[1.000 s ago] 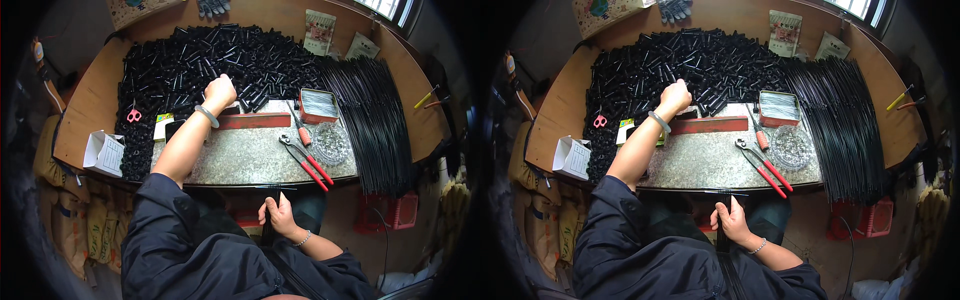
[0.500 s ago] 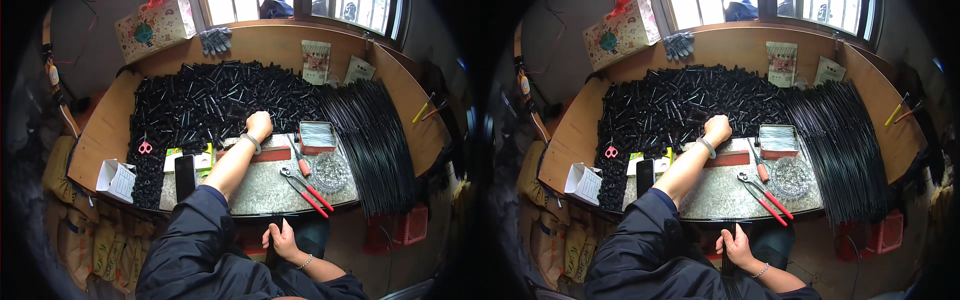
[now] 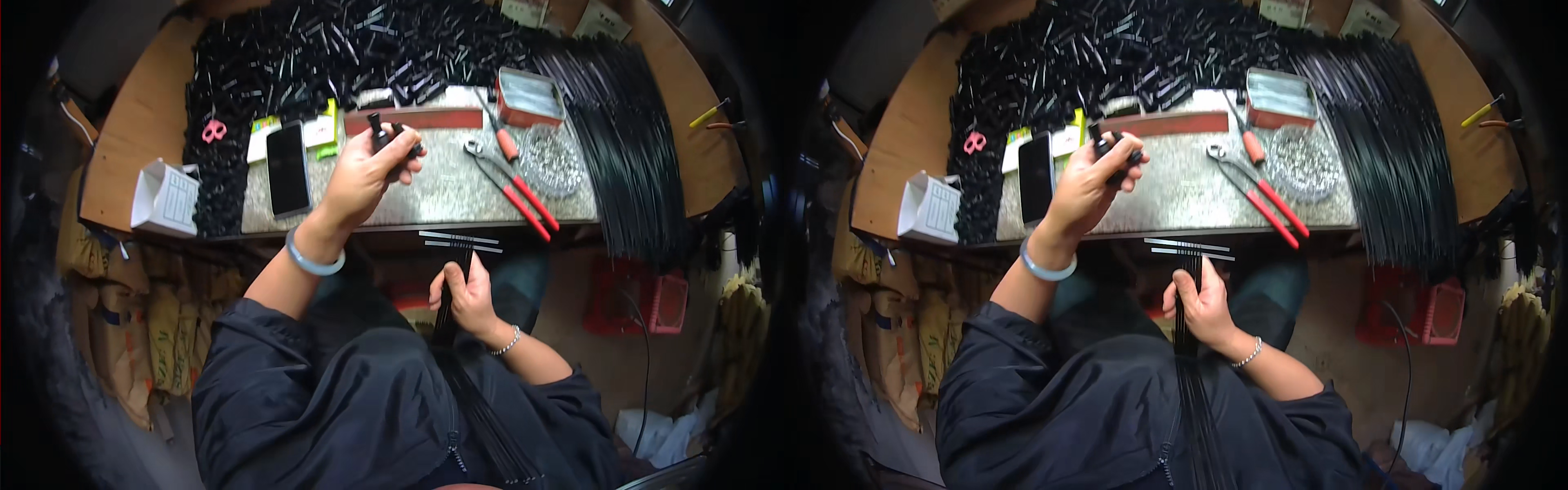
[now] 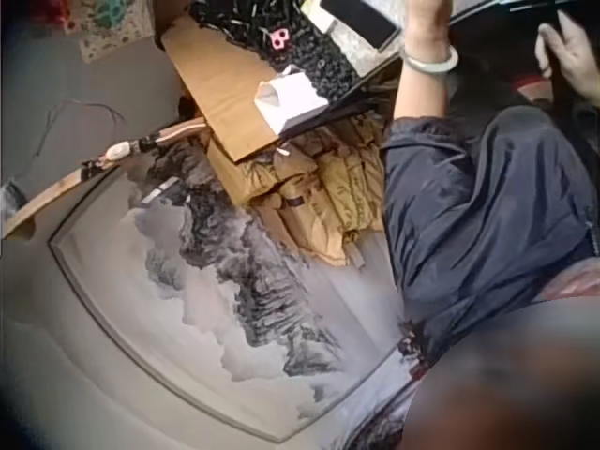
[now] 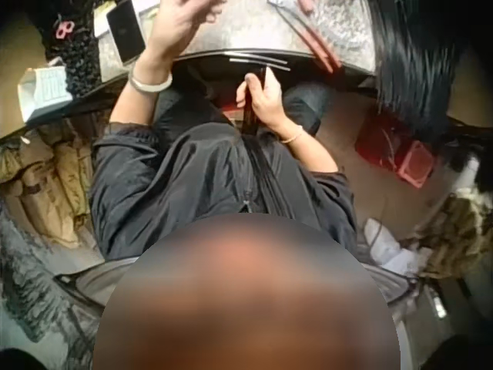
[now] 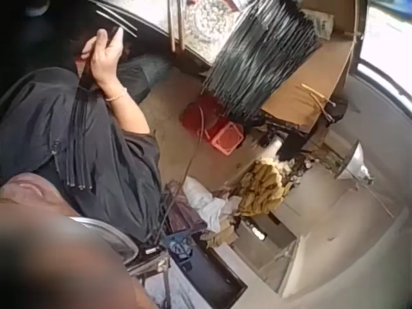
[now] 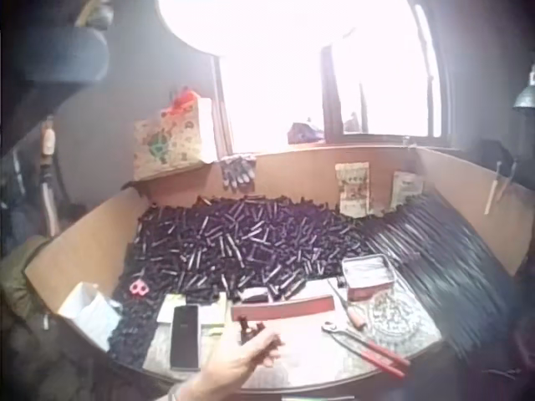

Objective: The recorder is assembling and bundling black rods and components at a factory workbench using pliers.

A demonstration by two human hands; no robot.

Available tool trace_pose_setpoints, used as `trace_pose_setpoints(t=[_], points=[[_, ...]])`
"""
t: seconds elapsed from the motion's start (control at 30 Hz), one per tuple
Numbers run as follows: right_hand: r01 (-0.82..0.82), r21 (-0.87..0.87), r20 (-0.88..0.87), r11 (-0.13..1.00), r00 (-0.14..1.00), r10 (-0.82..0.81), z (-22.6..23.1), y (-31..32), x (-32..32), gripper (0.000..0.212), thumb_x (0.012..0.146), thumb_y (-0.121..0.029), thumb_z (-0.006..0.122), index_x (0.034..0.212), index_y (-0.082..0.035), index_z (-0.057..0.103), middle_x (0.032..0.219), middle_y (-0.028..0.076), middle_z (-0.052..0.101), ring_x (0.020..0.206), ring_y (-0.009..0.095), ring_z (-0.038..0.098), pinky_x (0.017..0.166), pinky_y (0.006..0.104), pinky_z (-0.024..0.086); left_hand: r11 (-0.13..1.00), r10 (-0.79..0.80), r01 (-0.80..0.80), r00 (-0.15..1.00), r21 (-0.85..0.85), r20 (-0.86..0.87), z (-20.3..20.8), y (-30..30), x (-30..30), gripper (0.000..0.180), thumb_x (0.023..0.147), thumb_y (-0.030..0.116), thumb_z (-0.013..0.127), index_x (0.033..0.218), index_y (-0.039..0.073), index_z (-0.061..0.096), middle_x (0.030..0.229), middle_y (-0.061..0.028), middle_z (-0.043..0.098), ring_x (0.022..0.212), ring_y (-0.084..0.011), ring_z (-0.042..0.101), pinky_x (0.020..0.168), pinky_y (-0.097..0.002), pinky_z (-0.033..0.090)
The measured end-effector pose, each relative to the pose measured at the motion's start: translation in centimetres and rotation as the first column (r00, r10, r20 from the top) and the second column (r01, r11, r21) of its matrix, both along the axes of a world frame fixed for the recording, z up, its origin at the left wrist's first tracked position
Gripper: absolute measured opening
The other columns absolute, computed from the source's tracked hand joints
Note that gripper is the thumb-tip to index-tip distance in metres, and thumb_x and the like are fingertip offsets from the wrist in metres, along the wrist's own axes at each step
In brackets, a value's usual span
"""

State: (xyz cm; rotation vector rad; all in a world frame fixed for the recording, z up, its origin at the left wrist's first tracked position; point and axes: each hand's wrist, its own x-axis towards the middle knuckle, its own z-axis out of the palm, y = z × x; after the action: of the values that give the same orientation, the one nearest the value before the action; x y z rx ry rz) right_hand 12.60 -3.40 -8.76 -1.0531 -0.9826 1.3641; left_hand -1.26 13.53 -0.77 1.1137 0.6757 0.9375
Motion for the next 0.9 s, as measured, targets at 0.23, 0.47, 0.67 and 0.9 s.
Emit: trace_pose_setpoints(t=[0.23, 0.47, 0.67, 0.9], points=[[-0.046, 0.004, -0.017, 0.999, 0.999, 0.046, -0.1, -1.1, -1.0, 0.034, 0.098, -0.036, 0.046, 0.106, -0.003, 0.041, 0.064, 0.008, 0.058, 0.052, 0.012, 0.055, 0.050, 0.0219, 0.047, 0.971, -0.082, 0.110, 0.988, -0.214, 0.134, -4.8, -8.1, -6.1, 0.024, 0.094, 0.022, 0.058, 0.105, 0.001, 0.063, 0.090, -0.0038, 0.060, 0.075, -0.0071, 0.057, 0.061, -0.0196, 0.045], [-0.082, 0.026, -0.008, 0.996, 0.997, 0.083, -0.3, -1.9, -1.6, 0.033, 0.099, -0.036, 0.043, 0.103, -0.003, 0.040, 0.066, 0.009, 0.059, 0.052, 0.012, 0.056, 0.051, 0.0218, 0.048, 0.933, -0.056, 0.115, 0.982, -0.342, 0.179, -5.4, -10.3, -6.1, 0.025, 0.092, 0.020, 0.061, 0.108, 0.001, 0.061, 0.092, -0.0054, 0.062, 0.073, -0.0077, 0.057, 0.060, -0.0199, 0.045], [-0.098, 0.003, -0.042, 0.995, 0.994, 0.098, -0.2, -1.4, -1.7, 0.036, 0.097, -0.036, 0.046, 0.110, -0.003, 0.041, 0.064, 0.008, 0.059, 0.051, 0.011, 0.055, 0.050, 0.0209, 0.046, 0.915, -0.062, 0.165, 0.959, -0.367, 0.276, -6.1, -10.0, -4.9, 0.017, 0.090, 0.018, 0.064, 0.098, 0.004, 0.059, 0.091, -0.0074, 0.064, 0.070, -0.0073, 0.057, 0.058, -0.0194, 0.045], [-0.109, 0.005, -0.077, 0.994, 0.991, 0.109, -0.2, -1.2, -1.7, 0.035, 0.098, -0.035, 0.045, 0.108, -0.002, 0.041, 0.066, 0.009, 0.059, 0.053, 0.012, 0.056, 0.051, 0.0212, 0.047, 0.910, -0.047, 0.154, 0.961, -0.385, 0.274, -6.4, -9.6, -4.4, 0.021, 0.091, 0.019, 0.062, 0.101, 0.001, 0.059, 0.091, -0.0077, 0.063, 0.070, -0.0079, 0.058, 0.058, -0.0198, 0.046]])
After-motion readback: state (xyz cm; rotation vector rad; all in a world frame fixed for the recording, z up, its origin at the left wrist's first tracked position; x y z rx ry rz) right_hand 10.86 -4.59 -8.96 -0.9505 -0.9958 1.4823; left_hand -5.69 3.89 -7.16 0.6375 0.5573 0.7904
